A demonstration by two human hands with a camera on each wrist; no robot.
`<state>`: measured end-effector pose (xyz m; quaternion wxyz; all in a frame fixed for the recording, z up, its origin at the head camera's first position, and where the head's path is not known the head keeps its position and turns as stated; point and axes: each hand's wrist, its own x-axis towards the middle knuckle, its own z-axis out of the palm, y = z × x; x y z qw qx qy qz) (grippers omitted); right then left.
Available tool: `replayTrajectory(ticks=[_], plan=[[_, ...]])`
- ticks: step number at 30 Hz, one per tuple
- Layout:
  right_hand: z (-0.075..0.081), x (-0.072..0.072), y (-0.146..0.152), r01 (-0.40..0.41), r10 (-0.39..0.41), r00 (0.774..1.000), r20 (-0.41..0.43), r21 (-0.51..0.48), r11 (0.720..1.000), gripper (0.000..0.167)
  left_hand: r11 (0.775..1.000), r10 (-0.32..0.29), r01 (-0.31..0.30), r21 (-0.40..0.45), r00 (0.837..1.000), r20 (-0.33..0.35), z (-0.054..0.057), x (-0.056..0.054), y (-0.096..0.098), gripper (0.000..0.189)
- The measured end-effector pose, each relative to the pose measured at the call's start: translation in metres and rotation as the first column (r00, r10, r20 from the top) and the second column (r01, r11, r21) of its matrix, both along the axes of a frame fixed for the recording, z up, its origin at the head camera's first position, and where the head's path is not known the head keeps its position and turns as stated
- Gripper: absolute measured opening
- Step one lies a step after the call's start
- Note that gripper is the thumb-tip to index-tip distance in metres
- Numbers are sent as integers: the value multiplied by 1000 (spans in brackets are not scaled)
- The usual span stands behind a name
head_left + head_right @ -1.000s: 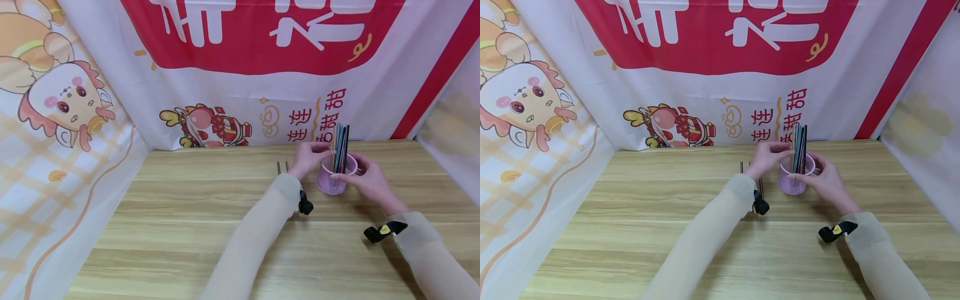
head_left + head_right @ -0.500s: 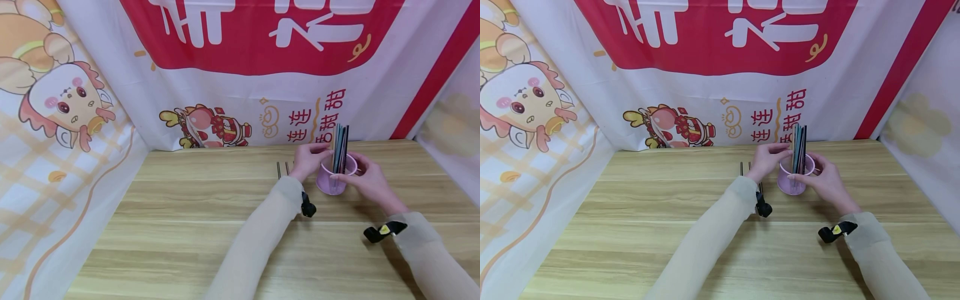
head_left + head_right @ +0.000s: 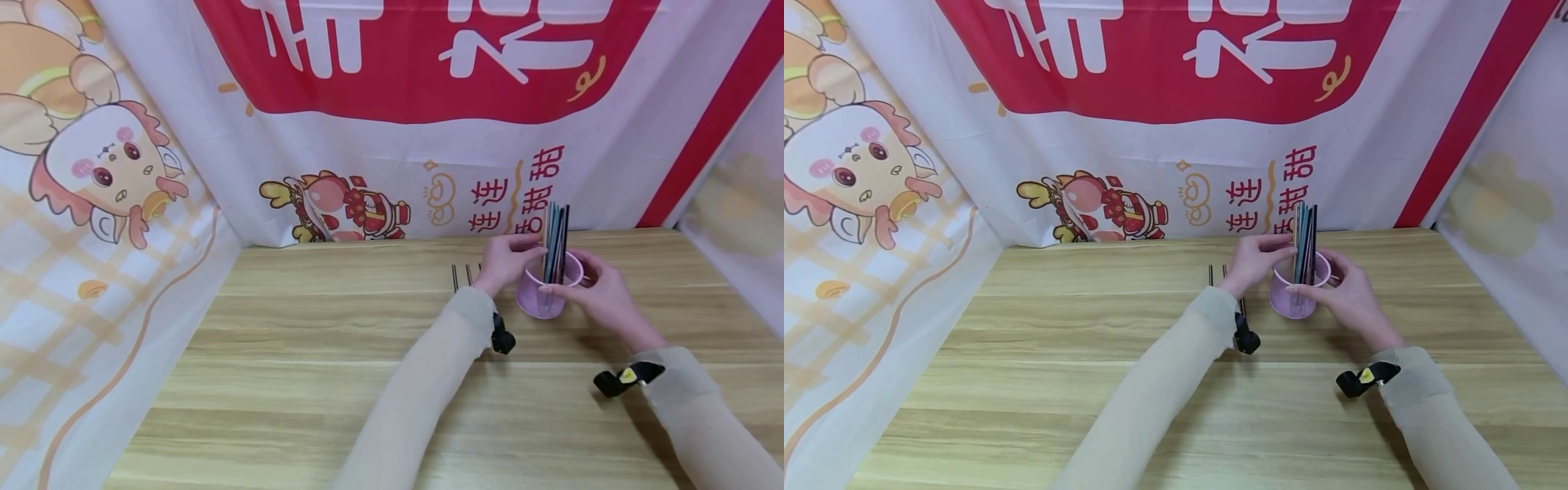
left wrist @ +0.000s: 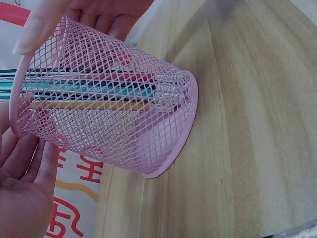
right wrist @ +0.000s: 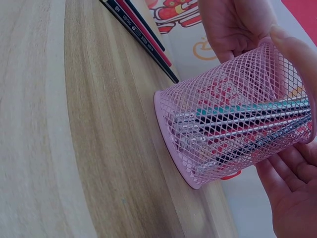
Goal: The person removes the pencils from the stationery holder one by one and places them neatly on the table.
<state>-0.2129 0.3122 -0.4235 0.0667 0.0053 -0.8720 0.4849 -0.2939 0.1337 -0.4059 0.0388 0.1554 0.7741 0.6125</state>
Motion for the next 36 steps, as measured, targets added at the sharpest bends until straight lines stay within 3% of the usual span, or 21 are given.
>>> replayTrajectory(ticks=[10, 16, 22, 36], plan=[[3, 1, -3, -6, 6, 1000, -17, -1, 1000, 89, 999, 10, -11, -30, 1000, -7, -1, -4, 1, 22], [1, 1, -1, -5, 5, 1000, -1, -9, 1000, 89, 998, 19, -21, -66, 999, -44, 0, -2, 3, 22], [-1, -1, 1, -6, 6, 1000, 9, 2, 1000, 91, 996, 13, -16, -90, 999, -35, 2, 1, 3, 24], [-2, 0, 1, 0, 0, 1000, 1, -9, 1000, 89, 996, 83, -84, -13, 996, -18, 3, 2, 4, 15]])
